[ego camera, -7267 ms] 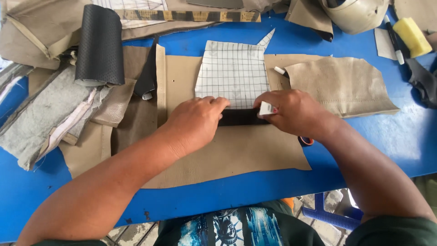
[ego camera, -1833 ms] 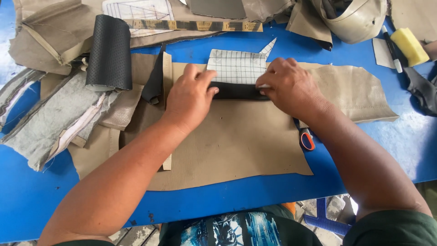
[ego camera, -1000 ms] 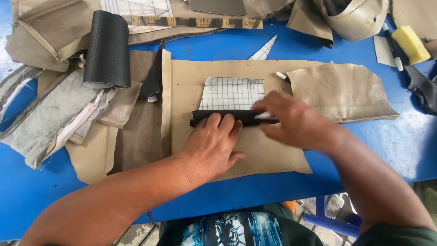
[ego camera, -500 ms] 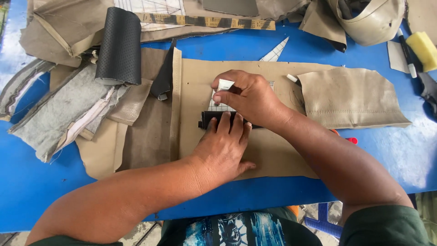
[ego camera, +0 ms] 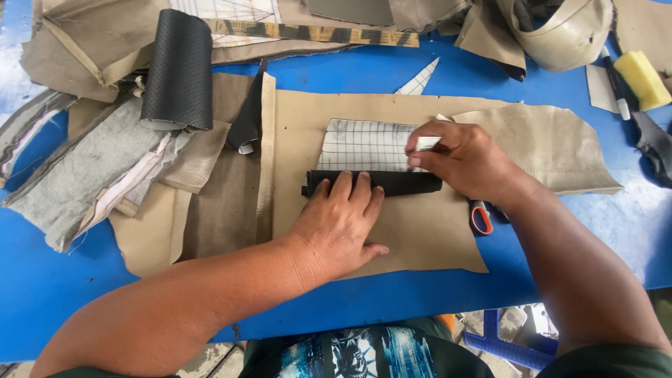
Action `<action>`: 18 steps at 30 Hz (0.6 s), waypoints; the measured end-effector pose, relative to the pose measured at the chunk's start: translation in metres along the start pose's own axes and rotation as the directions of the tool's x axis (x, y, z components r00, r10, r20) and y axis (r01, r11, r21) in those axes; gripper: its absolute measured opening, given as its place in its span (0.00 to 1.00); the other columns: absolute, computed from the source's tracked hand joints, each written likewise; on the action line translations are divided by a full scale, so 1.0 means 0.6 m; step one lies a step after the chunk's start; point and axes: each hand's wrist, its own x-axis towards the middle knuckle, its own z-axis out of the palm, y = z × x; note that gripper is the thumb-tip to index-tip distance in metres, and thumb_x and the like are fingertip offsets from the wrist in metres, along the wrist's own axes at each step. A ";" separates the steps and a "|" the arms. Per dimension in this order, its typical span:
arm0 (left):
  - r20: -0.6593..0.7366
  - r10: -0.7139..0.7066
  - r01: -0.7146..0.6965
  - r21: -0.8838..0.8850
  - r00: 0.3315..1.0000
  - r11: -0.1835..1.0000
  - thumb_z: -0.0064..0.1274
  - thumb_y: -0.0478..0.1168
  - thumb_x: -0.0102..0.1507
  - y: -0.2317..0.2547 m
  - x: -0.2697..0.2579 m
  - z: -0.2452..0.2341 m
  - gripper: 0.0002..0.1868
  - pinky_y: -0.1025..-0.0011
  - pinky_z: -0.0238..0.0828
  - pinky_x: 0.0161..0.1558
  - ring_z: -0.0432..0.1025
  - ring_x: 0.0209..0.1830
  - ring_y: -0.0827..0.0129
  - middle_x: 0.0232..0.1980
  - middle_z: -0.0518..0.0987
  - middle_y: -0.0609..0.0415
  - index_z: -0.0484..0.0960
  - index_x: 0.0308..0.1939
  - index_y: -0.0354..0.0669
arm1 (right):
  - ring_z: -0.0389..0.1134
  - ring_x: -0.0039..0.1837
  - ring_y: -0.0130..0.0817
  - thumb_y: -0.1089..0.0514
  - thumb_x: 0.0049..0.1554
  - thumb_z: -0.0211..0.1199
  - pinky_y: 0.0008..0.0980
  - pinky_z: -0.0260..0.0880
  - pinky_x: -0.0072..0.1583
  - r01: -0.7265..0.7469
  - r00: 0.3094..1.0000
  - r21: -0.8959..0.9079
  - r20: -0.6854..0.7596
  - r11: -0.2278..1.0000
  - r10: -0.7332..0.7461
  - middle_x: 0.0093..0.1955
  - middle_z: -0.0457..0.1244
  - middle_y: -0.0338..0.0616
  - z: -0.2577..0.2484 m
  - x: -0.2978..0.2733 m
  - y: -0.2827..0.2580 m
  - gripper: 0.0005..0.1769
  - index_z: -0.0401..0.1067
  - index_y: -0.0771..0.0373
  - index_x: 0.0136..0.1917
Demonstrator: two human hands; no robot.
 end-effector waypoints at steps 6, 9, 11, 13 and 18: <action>0.084 0.018 -0.015 -0.039 0.996 0.999 0.47 0.58 0.68 -0.016 0.014 -0.026 0.32 0.55 0.74 0.45 0.70 0.56 0.49 0.58 0.75 0.38 0.74 0.65 0.37 | 0.70 0.47 0.42 0.63 0.58 0.68 0.39 0.70 0.48 0.023 0.997 -0.126 -0.068 0.992 -0.031 0.44 0.67 0.47 -0.023 -0.032 0.024 0.11 0.74 0.60 0.55; 0.064 0.008 -0.003 -0.085 0.998 0.996 0.46 0.48 0.71 -0.026 0.023 -0.041 0.19 0.60 0.75 0.44 0.73 0.48 0.57 0.50 0.78 0.45 0.80 0.58 0.40 | 0.72 0.47 0.46 0.59 0.52 0.75 0.39 0.72 0.47 0.130 0.991 -0.199 0.033 0.971 -0.126 0.45 0.69 0.46 0.001 -0.028 -0.052 0.15 0.79 0.57 0.54; 0.036 0.026 -0.020 -0.139 0.999 0.990 0.44 0.44 0.72 -0.046 0.026 -0.030 0.16 0.61 0.75 0.44 0.74 0.47 0.56 0.48 0.79 0.44 0.81 0.55 0.39 | 0.72 0.46 0.46 0.58 0.50 0.76 0.41 0.73 0.46 0.146 0.989 -0.346 0.064 0.927 -0.132 0.44 0.69 0.45 0.011 -0.029 -0.055 0.15 0.79 0.58 0.50; 0.007 0.042 -0.040 -0.193 0.999 0.980 0.42 0.40 0.73 -0.070 0.031 -0.031 0.14 0.62 0.76 0.45 0.75 0.45 0.56 0.46 0.79 0.44 0.82 0.53 0.39 | 0.72 0.45 0.45 0.56 0.48 0.78 0.43 0.73 0.46 0.161 0.987 -0.485 0.095 0.859 -0.131 0.42 0.70 0.44 0.013 -0.025 -0.060 0.14 0.78 0.59 0.47; -0.105 -0.125 0.086 -0.317 0.987 0.945 0.52 0.38 0.70 -0.127 0.048 -0.017 0.12 0.67 0.79 0.38 0.78 0.34 0.60 0.38 0.79 0.47 0.83 0.54 0.37 | 0.72 0.49 0.50 0.53 0.57 0.69 0.51 0.74 0.51 0.009 0.996 -0.503 0.076 0.864 0.034 0.44 0.72 0.43 0.001 0.005 -0.029 0.11 0.77 0.53 0.54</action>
